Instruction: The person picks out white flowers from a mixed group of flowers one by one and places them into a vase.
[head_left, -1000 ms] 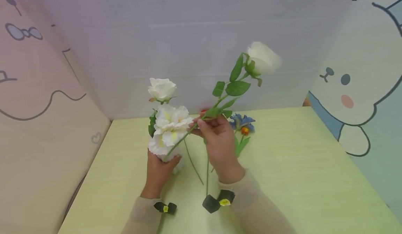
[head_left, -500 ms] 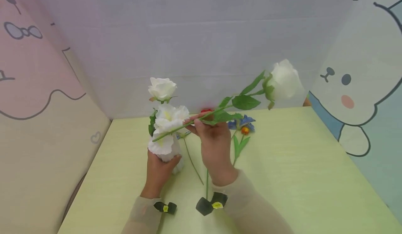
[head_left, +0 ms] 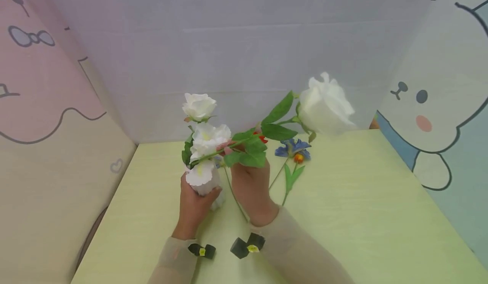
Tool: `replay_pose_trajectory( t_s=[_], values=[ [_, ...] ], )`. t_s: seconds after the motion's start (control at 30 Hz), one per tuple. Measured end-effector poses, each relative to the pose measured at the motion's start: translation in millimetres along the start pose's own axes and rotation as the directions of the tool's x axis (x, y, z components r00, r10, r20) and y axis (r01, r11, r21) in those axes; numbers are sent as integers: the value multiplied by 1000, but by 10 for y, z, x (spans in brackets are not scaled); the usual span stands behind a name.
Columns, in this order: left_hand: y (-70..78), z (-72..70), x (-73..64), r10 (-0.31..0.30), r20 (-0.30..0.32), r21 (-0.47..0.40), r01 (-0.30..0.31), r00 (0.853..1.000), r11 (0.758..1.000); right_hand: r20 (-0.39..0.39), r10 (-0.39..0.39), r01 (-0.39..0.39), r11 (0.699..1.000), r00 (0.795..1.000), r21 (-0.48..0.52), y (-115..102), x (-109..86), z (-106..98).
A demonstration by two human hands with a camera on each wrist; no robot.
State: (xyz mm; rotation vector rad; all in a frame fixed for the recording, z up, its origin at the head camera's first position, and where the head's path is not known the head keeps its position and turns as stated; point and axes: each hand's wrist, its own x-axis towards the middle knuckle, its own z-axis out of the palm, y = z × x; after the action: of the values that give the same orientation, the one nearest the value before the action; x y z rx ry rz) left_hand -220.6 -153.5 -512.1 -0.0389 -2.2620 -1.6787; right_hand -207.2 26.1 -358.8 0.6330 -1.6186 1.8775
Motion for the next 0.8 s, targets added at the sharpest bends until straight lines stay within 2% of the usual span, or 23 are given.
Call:
replay_pose_trajectory(
  t_s=[0.03,0.23,0.37,0.57,0.63,0.8],
  values=[
    [-1,-2,-3,3,0,0,-3,1000,1000,0,0,0,1000,1000,-27,6,2,0],
    [18,-2,-13,14,-2,-4,-14,1000,1000,21,-5,5,1000,1000,-1,22,22,51],
    [27,3,-13,11,-1,-8,-11,1000,1000,24,-58,59,998,998,-36,33,9,80],
    [34,6,-22,23,-4,-8,-23,1000,1000,41,-151,156,977,988,-148,70,-23,95],
    [29,6,-21,20,-8,-3,-20,1000,1000,52,-152,158,977,987,-144,90,-47,103],
    [31,7,-21,-9,-1,6,9,1000,1000,72,-100,105,992,992,-64,156,-111,140]
  ],
)
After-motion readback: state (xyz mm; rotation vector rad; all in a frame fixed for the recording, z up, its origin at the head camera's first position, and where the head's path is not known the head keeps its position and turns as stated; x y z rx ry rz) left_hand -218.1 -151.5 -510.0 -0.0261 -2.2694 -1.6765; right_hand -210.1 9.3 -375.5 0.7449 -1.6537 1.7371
